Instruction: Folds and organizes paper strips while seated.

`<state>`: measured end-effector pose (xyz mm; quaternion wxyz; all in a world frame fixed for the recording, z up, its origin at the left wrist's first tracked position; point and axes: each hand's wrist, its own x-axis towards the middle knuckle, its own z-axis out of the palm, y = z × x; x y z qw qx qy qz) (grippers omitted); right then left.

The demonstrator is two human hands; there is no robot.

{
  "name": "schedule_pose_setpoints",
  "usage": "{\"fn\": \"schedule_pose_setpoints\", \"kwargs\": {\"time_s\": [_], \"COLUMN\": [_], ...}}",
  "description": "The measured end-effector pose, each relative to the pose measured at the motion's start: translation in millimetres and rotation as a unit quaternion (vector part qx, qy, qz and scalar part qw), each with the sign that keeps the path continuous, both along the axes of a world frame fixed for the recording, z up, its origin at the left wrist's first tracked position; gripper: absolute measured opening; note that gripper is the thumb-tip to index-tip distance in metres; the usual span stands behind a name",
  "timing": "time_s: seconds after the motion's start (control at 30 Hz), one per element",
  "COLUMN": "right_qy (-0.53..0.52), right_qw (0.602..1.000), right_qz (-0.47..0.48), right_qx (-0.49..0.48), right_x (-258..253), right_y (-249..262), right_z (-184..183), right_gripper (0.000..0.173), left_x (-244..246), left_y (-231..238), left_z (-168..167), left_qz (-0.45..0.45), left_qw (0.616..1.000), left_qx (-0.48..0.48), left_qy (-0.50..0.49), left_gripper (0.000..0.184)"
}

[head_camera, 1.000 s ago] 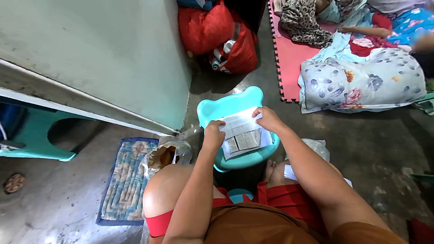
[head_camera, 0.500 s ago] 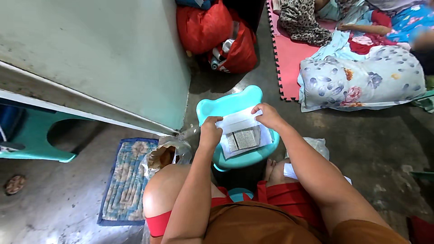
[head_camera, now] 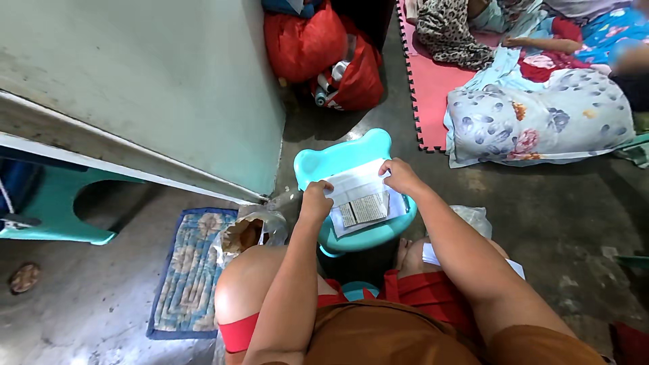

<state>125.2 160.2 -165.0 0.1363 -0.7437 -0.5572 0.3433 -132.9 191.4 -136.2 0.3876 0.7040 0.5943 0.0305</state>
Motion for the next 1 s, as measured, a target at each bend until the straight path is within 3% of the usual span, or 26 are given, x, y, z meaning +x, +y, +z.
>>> {"fn": "schedule_pose_setpoints", "kwargs": {"time_s": [0.27, 0.4, 0.53, 0.63, 0.7, 0.83, 1.0], "right_qy": [-0.067, 0.004, 0.177, 0.248, 0.267, 0.241, 0.202], "right_qw": [0.994, 0.988, 0.945, 0.906, 0.894, 0.9, 0.9], "right_qz": [-0.061, -0.148, -0.212, -0.22, -0.203, -0.159, -0.177], "right_qx": [-0.054, 0.03, 0.176, 0.264, 0.297, 0.328, 0.343], "right_x": [0.1, 14.0, 26.6, 27.7, 27.5, 25.7, 53.6], "right_y": [-6.5, -15.9, -34.5, -57.9, -83.3, -143.7, -191.0], "right_z": [29.9, 63.6, 102.2, 143.5, 166.0, 192.2, 170.2], "right_gripper": [0.029, 0.03, 0.031, 0.029, 0.027, 0.024, 0.024], "left_x": [-15.7, -18.8, 14.6, 57.2, 78.6, 95.3, 94.2], "left_y": [1.5, -3.7, -34.0, -80.0, -108.5, -131.5, -140.3], "left_z": [13.5, 29.5, 44.3, 40.8, 36.5, 25.3, 23.4], "left_qz": [0.029, 0.054, -0.07, -0.251, -0.319, -0.328, -0.297], "left_qw": [0.995, 0.996, 0.987, 0.952, 0.922, 0.898, 0.894], "left_qx": [-0.02, 0.062, 0.082, -0.027, -0.118, -0.18, -0.174], "left_qy": [0.091, 0.017, -0.123, -0.173, -0.184, -0.232, -0.287], "left_gripper": [0.033, 0.034, 0.035, 0.039, 0.044, 0.04, 0.027]}}
